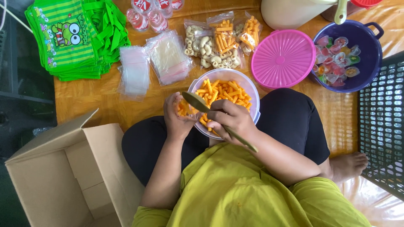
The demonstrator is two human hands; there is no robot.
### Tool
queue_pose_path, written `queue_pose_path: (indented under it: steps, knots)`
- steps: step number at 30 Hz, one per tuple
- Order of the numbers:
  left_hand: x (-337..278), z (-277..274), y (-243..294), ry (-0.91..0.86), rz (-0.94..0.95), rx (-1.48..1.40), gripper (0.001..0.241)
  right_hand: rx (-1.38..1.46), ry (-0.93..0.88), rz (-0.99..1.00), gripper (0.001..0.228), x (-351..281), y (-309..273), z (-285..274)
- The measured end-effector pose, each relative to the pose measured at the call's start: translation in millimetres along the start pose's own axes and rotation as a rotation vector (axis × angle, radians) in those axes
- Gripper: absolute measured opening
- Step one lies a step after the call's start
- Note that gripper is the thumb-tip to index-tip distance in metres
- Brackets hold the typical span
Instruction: Scooping orange snacks from a bowl into small plastic bags for packaging.
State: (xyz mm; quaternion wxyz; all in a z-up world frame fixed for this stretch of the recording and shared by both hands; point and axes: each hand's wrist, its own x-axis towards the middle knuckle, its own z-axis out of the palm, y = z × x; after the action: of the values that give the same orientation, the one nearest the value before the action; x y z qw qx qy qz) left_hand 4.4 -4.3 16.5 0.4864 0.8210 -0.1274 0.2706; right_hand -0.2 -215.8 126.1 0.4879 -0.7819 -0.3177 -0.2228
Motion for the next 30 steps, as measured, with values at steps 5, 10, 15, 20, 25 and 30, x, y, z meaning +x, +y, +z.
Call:
queue_pose_path:
  steps: [5, 10, 15, 20, 25, 30]
  knots:
    - [-12, 7, -9, 0.038, -0.124, -0.105, 0.092, -0.05, 0.021, 0.139, 0.036, -14, 30, -28]
    - [-13, 7, -7, 0.012, -0.181, -0.129, 0.089, -0.249, 0.009, 0.463, 0.029, -37, 63, -42]
    - [-10, 10, -2, -0.038, -0.24, -0.154, 0.089, -0.1, 0.073, 0.555, 0.033, -49, 86, -11]
    - [-13, 10, -4, -0.025, -0.269, -0.187, 0.089, 0.216, 0.174, 0.802, 0.036, -49, 95, 2]
    - [-10, 6, -1, -0.014, -0.336, -0.222, 0.089, 0.452, 0.264, 0.895, 0.036, -62, 107, 7]
    - [-10, 8, -6, 0.009, -0.279, -0.202, 0.088, 0.518, 0.263, 0.992, 0.044, -63, 109, 8]
